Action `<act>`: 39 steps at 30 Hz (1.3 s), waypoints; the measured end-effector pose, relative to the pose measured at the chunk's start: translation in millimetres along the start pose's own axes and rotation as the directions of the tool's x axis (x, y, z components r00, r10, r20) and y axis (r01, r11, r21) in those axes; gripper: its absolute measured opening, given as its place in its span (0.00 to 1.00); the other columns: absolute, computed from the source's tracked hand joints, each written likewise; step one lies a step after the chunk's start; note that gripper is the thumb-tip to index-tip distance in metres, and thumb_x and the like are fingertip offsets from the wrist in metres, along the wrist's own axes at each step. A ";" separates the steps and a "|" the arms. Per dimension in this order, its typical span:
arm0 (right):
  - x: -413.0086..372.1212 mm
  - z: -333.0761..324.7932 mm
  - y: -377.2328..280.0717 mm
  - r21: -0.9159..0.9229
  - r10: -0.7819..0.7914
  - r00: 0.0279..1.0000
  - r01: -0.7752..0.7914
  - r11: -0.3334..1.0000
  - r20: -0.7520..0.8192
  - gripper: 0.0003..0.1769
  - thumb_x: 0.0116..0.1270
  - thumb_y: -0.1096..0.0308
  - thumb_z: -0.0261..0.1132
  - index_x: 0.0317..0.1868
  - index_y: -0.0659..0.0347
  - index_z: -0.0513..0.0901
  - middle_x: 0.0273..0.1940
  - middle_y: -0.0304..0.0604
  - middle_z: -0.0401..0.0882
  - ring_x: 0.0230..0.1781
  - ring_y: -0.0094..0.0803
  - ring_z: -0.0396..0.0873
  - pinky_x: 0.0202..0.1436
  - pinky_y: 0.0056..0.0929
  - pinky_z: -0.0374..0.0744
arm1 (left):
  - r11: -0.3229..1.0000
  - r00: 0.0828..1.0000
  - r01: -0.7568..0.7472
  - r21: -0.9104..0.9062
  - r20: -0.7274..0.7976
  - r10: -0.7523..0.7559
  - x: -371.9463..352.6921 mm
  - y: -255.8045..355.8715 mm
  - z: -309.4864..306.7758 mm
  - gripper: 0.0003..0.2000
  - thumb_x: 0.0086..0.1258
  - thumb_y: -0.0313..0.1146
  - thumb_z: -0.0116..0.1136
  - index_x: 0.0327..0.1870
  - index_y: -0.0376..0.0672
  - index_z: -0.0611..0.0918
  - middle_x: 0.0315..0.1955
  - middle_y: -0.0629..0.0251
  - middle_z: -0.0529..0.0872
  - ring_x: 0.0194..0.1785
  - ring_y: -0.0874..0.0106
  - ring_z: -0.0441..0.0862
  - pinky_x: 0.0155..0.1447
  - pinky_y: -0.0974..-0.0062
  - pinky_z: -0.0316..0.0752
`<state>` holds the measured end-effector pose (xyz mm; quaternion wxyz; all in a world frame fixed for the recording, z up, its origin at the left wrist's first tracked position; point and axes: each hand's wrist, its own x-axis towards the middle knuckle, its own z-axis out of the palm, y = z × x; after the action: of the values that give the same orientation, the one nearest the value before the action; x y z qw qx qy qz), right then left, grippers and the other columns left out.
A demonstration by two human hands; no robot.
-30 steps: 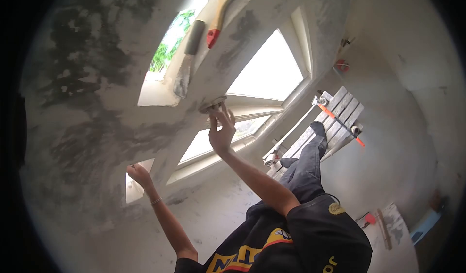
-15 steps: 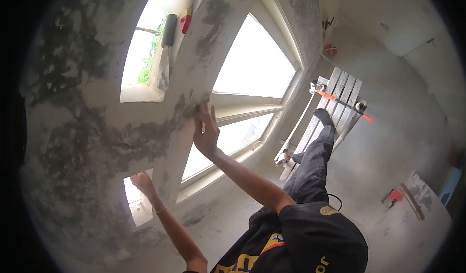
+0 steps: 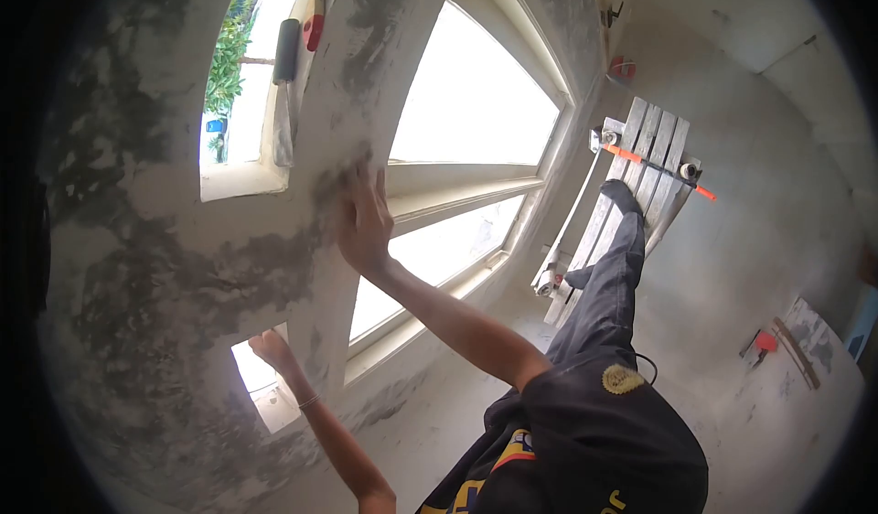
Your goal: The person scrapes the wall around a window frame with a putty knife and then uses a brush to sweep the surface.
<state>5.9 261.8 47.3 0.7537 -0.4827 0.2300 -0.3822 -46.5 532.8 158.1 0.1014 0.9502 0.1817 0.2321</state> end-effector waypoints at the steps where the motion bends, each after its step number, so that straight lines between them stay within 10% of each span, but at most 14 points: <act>1: -12.5 -3.0 4.3 -0.051 -0.075 0.997 0.076 0.996 0.021 0.11 0.67 0.82 0.57 0.49 0.66 0.77 0.54 0.57 0.82 0.35 0.39 0.85 0.75 0.58 0.55 | 0.999 0.997 -0.047 -0.004 -0.065 0.047 2.1 3.5 5.0 0.15 0.62 0.22 0.44 0.46 0.22 0.79 0.42 0.49 0.86 0.43 0.58 0.80 0.53 0.66 0.73; 5: -11.6 -18.6 10.3 -0.162 -0.253 0.953 0.279 0.946 0.167 0.24 0.67 0.80 0.58 0.64 0.69 0.72 0.61 0.58 0.77 0.39 0.44 0.86 0.75 0.55 0.58 | 0.989 0.978 0.139 0.046 0.150 -0.145 -12.1 60.2 -11.6 0.14 0.65 0.23 0.45 0.45 0.22 0.80 0.41 0.51 0.86 0.42 0.63 0.80 0.52 0.68 0.74; 11: -20.7 -5.7 1.6 0.015 -0.092 0.993 0.091 0.996 0.076 0.11 0.68 0.81 0.57 0.49 0.67 0.77 0.65 0.58 0.72 0.62 0.54 0.76 0.73 0.53 0.63 | 0.995 0.999 -0.005 -0.095 0.049 0.010 -17.7 69.5 -10.2 0.13 0.68 0.25 0.49 0.45 0.24 0.82 0.40 0.55 0.87 0.39 0.68 0.79 0.49 0.69 0.74; 14: -23.0 -18.6 11.1 -0.104 -0.216 0.954 0.242 0.965 0.209 0.06 0.68 0.81 0.56 0.43 0.66 0.77 0.63 0.58 0.74 0.53 0.51 0.83 0.73 0.52 0.63 | 0.990 0.998 -0.059 -0.128 0.012 0.061 -17.6 69.3 -7.6 0.13 0.68 0.25 0.49 0.44 0.23 0.81 0.39 0.55 0.87 0.39 0.68 0.79 0.49 0.69 0.74; 17: 14.3 -9.2 -6.6 -0.040 -0.131 0.988 0.135 0.990 0.084 0.31 0.64 0.83 0.58 0.70 0.69 0.65 0.42 0.50 0.85 0.29 0.44 0.81 0.73 0.58 0.60 | 0.973 0.994 -0.098 -0.210 0.015 0.104 -18.8 64.7 -8.8 0.13 0.68 0.25 0.49 0.45 0.21 0.79 0.39 0.54 0.86 0.40 0.67 0.79 0.51 0.69 0.74; 19: 11.1 3.9 -16.6 0.084 0.164 0.986 -0.165 0.983 0.021 0.05 0.69 0.80 0.57 0.43 0.66 0.76 0.60 0.57 0.78 0.33 0.42 0.84 0.76 0.53 0.58 | 0.991 0.993 -0.074 -0.115 0.085 0.084 -11.6 45.0 -12.4 0.13 0.68 0.24 0.48 0.46 0.21 0.79 0.42 0.52 0.86 0.42 0.64 0.79 0.53 0.68 0.73; 23: -36.9 -25.4 6.8 -0.059 -0.201 0.944 0.224 0.973 0.262 0.08 0.65 0.83 0.58 0.44 0.66 0.77 0.58 0.55 0.80 0.36 0.44 0.85 0.77 0.52 0.55 | 0.999 0.999 -0.016 -0.028 0.043 0.017 -1.3 16.0 -4.8 0.15 0.67 0.23 0.46 0.48 0.21 0.79 0.46 0.50 0.85 0.45 0.62 0.79 0.55 0.67 0.72; 30: 44.6 -2.3 -19.2 0.061 0.297 0.948 -0.292 0.954 -0.110 0.04 0.71 0.77 0.57 0.43 0.66 0.77 0.29 0.42 0.76 0.29 0.28 0.75 0.47 0.28 0.75 | 0.997 0.998 0.061 -0.042 0.030 -0.060 -12.6 40.7 -8.7 0.15 0.67 0.24 0.46 0.47 0.21 0.78 0.44 0.49 0.85 0.43 0.62 0.78 0.54 0.66 0.72; 33: -23.5 -23.3 3.0 -0.100 0.012 0.994 -0.001 0.995 0.112 0.07 0.70 0.79 0.57 0.46 0.64 0.78 0.60 0.56 0.78 0.26 0.35 0.79 0.71 0.49 0.66 | 0.994 0.998 0.047 -0.100 0.039 -0.043 -13.2 49.2 -9.8 0.14 0.67 0.26 0.47 0.44 0.22 0.79 0.41 0.49 0.85 0.42 0.63 0.77 0.52 0.66 0.72; 34: -18.5 -24.1 9.9 -0.101 0.000 0.994 0.011 0.995 0.111 0.07 0.70 0.79 0.57 0.46 0.64 0.78 0.60 0.56 0.78 0.26 0.35 0.79 0.71 0.49 0.66 | 0.990 0.998 0.034 -0.133 0.054 -0.027 -14.7 49.7 -8.2 0.13 0.68 0.27 0.48 0.42 0.22 0.79 0.39 0.50 0.85 0.40 0.64 0.76 0.51 0.66 0.72; 36: -1.8 -23.5 23.5 -0.188 -0.099 0.995 0.099 0.977 0.007 0.00 0.71 0.77 0.57 0.39 0.65 0.74 0.27 0.44 0.75 0.30 0.34 0.76 0.76 0.50 0.55 | 0.991 0.995 0.068 -0.116 0.076 -0.060 -11.9 46.8 -7.7 0.13 0.68 0.27 0.48 0.41 0.22 0.78 0.38 0.51 0.85 0.39 0.65 0.76 0.49 0.66 0.72; 39: 68.9 -10.0 -0.2 0.012 0.068 0.995 -0.067 0.998 -0.077 0.01 0.71 0.78 0.57 0.39 0.66 0.73 0.29 0.45 0.76 0.28 0.34 0.74 0.77 0.51 0.55 | 0.995 0.993 0.073 -0.070 0.101 -0.066 -17.9 62.7 -14.1 0.13 0.69 0.28 0.49 0.41 0.22 0.78 0.36 0.53 0.85 0.38 0.67 0.75 0.47 0.66 0.72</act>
<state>40.2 201.3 44.7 0.7590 -0.4558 0.2734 -0.3761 -49.3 470.0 180.6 0.1530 0.9492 0.2009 0.1878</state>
